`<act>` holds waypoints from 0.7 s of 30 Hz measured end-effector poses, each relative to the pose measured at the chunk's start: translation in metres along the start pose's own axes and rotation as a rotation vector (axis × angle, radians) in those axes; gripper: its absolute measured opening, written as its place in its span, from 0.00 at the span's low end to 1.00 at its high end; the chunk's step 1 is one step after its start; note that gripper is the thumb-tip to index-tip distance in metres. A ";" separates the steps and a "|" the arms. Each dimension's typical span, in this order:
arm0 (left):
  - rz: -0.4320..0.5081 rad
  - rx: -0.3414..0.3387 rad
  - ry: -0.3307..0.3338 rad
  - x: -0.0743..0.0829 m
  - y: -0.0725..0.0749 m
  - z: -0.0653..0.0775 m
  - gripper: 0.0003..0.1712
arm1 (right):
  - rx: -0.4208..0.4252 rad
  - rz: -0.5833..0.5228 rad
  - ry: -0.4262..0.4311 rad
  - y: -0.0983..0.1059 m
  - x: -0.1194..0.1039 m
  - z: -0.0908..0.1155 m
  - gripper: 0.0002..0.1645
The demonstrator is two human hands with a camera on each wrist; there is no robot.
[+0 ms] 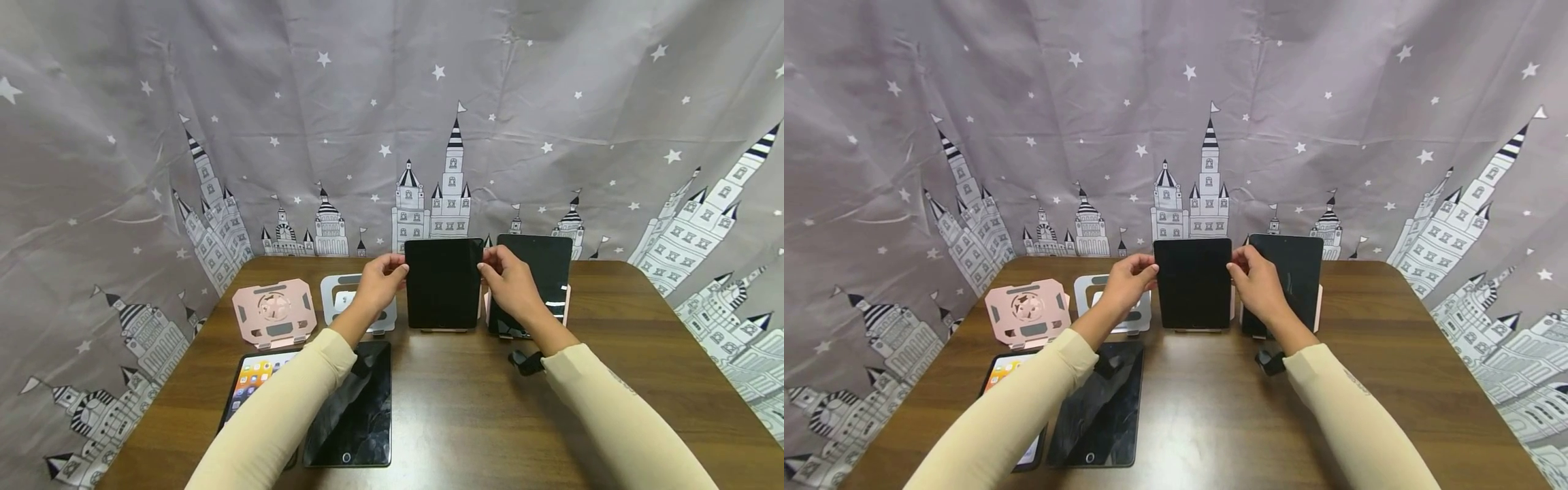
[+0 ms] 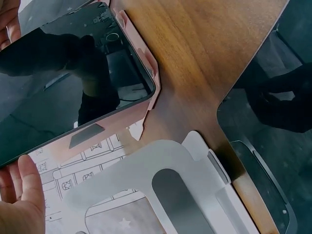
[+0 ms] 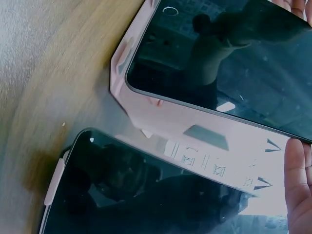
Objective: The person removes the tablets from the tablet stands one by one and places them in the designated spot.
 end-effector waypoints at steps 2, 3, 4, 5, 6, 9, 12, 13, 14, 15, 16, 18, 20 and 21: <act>0.004 0.006 0.000 -0.001 0.001 0.001 0.11 | 0.002 -0.007 0.007 0.000 -0.002 0.003 0.07; 0.006 0.010 0.003 -0.001 0.001 0.003 0.11 | 0.002 -0.013 0.009 0.000 -0.003 0.004 0.07; 0.008 0.014 0.001 -0.002 0.002 0.004 0.11 | 0.001 -0.024 0.009 -0.001 -0.004 0.006 0.07; 0.006 0.017 0.000 -0.002 0.003 0.005 0.11 | -0.003 -0.034 0.007 -0.002 -0.005 0.007 0.07; 0.004 0.019 -0.003 -0.002 0.003 0.007 0.11 | -0.007 -0.043 0.004 -0.002 -0.005 0.009 0.08; 0.004 0.014 -0.004 -0.002 0.004 0.012 0.11 | -0.021 -0.072 -0.007 -0.005 -0.006 0.014 0.09; 0.012 0.008 0.000 -0.004 0.004 0.018 0.11 | -0.034 -0.091 -0.018 -0.007 -0.006 0.018 0.10; 0.014 0.008 0.005 -0.005 0.004 0.019 0.11 | -0.037 -0.096 -0.022 -0.008 -0.006 0.019 0.10; 0.019 0.006 0.007 -0.006 0.004 0.021 0.11 | -0.040 -0.098 -0.028 -0.009 -0.005 0.020 0.10; 0.020 0.003 0.010 -0.007 0.004 0.022 0.11 | -0.043 -0.104 -0.030 -0.010 -0.005 0.021 0.10; 0.014 0.003 0.013 -0.008 0.004 0.023 0.11 | -0.045 -0.110 -0.033 -0.011 -0.005 0.022 0.10; 0.015 -0.001 0.022 -0.011 0.004 0.026 0.11 | -0.047 -0.123 -0.038 -0.012 -0.005 0.024 0.10; 0.017 -0.005 0.025 -0.012 0.004 0.029 0.12 | -0.045 -0.129 -0.041 -0.014 -0.004 0.027 0.10; 0.020 -0.007 0.027 -0.013 0.004 0.030 0.12 | -0.041 -0.136 -0.040 -0.014 -0.004 0.027 0.10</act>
Point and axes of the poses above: each hand's wrist, its own z-axis away from the middle knuckle, its own y-axis out of the back of the hand, x = y × z, the point moved 10 cm from there along -z, towards the middle knuckle, and after that the axes turned 9 degrees about -x, right-handed, at the moved point
